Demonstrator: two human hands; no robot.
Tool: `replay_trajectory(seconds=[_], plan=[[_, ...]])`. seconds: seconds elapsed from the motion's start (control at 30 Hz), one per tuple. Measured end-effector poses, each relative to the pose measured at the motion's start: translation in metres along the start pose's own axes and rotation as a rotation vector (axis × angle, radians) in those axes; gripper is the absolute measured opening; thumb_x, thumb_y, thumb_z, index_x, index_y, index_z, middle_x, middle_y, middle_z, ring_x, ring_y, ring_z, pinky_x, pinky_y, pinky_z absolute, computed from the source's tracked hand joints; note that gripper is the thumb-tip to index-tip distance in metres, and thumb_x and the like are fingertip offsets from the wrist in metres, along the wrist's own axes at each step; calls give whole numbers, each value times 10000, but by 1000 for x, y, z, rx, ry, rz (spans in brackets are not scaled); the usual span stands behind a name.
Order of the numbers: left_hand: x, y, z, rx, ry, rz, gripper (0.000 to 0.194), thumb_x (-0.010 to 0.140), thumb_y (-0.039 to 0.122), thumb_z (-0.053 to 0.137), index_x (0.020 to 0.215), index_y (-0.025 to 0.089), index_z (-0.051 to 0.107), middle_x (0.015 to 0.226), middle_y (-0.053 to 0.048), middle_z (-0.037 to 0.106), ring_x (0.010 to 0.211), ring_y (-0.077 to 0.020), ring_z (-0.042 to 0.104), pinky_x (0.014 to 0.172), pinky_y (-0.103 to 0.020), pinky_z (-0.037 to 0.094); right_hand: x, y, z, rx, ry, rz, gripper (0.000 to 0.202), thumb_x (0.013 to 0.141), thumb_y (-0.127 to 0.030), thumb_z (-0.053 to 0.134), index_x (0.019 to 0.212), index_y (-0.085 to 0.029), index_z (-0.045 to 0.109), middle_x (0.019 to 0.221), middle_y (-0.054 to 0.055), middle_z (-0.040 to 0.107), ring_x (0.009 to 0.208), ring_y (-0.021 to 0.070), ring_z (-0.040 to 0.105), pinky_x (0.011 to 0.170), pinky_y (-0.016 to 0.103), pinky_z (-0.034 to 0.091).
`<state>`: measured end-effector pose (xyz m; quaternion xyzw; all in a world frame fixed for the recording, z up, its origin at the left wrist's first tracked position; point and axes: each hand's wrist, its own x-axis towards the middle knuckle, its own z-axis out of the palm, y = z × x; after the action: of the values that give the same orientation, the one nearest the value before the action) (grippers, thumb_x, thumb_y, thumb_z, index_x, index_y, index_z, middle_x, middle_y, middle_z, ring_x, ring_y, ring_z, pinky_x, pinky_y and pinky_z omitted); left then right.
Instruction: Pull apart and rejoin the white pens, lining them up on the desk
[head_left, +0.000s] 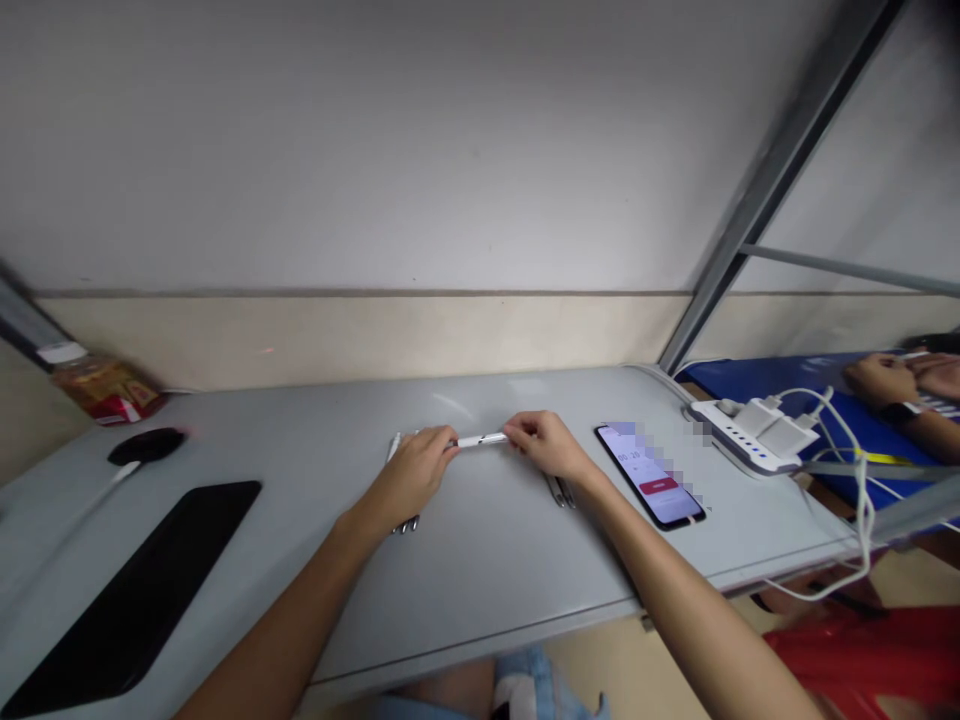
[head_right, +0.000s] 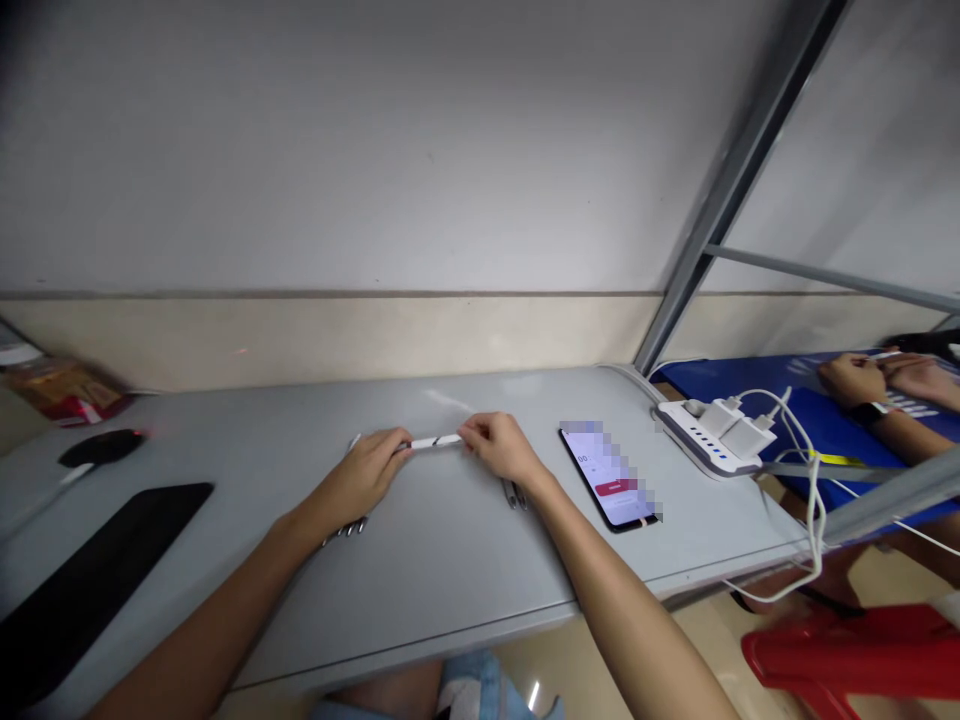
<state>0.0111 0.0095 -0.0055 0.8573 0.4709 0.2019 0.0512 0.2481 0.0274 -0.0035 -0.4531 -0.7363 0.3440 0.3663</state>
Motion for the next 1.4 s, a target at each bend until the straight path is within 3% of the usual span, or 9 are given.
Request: replay_trajectory(seconds=[0.1,0.2,0.33,0.43,0.57,0.67,0.83,1.13,1.4], plan=[[1,-1,0,32,23,19,281,1000,302,286,891,202,525,874,-20,603,805,-176,541,747,-310,375,0,0,0,31,48,-117,124,800,-280,620,851,-178,666,815,23,643,719,137,544,694,261,428],[1,-1,1,48,40,17,300,1002,291,280,894,195,542,872,-26,609,813,-176,539,750,-312,378,0,0,0,65,68,-83,266,815,-339,620,1022,-176,658,835,33,651,696,134,548,666,263,435],[0,-1,1,62,65,4,303,999,293,289,881,197,551,868,-27,622,819,-181,546,768,-323,380,-1,1,1,-33,15,-67,230,882,-318,523,868,-160,690,675,15,615,601,124,514,594,256,402],[0,1,1,58,68,-20,317,995,299,287,829,199,538,806,-15,609,772,-174,546,750,-320,379,-1,1,1,-48,48,-170,112,824,-188,565,826,-176,676,803,23,660,700,129,568,652,248,432],[0,2,0,46,74,-48,327,990,324,295,825,202,549,797,-14,623,763,-177,557,724,-319,378,-2,0,0,-135,105,-221,131,781,-121,606,875,-185,672,833,22,676,723,136,588,670,250,447],[0,0,-1,15,88,-31,277,981,319,332,964,213,588,914,-23,667,854,-188,587,769,-329,392,-1,2,-1,-294,148,-271,253,774,-83,625,993,-194,683,914,44,701,811,168,600,756,292,457],[-1,-8,1,1,103,2,324,981,265,325,1207,277,556,1092,-17,674,1011,-194,588,882,-357,388,2,12,-10,-450,197,-263,282,796,-27,578,991,-180,711,978,83,711,909,210,598,828,334,469],[0,-12,-1,64,89,-74,293,975,287,330,1109,259,589,952,-29,680,922,-206,600,832,-351,393,2,12,-24,-444,240,-197,247,803,-68,623,1003,-175,718,967,73,725,921,219,608,851,342,462],[-2,-4,-1,25,71,-46,284,981,271,314,1118,268,564,979,-24,668,923,-206,583,830,-361,371,2,10,-15,-382,134,-276,216,842,-128,624,1015,-211,723,968,67,722,896,217,564,845,363,426]])
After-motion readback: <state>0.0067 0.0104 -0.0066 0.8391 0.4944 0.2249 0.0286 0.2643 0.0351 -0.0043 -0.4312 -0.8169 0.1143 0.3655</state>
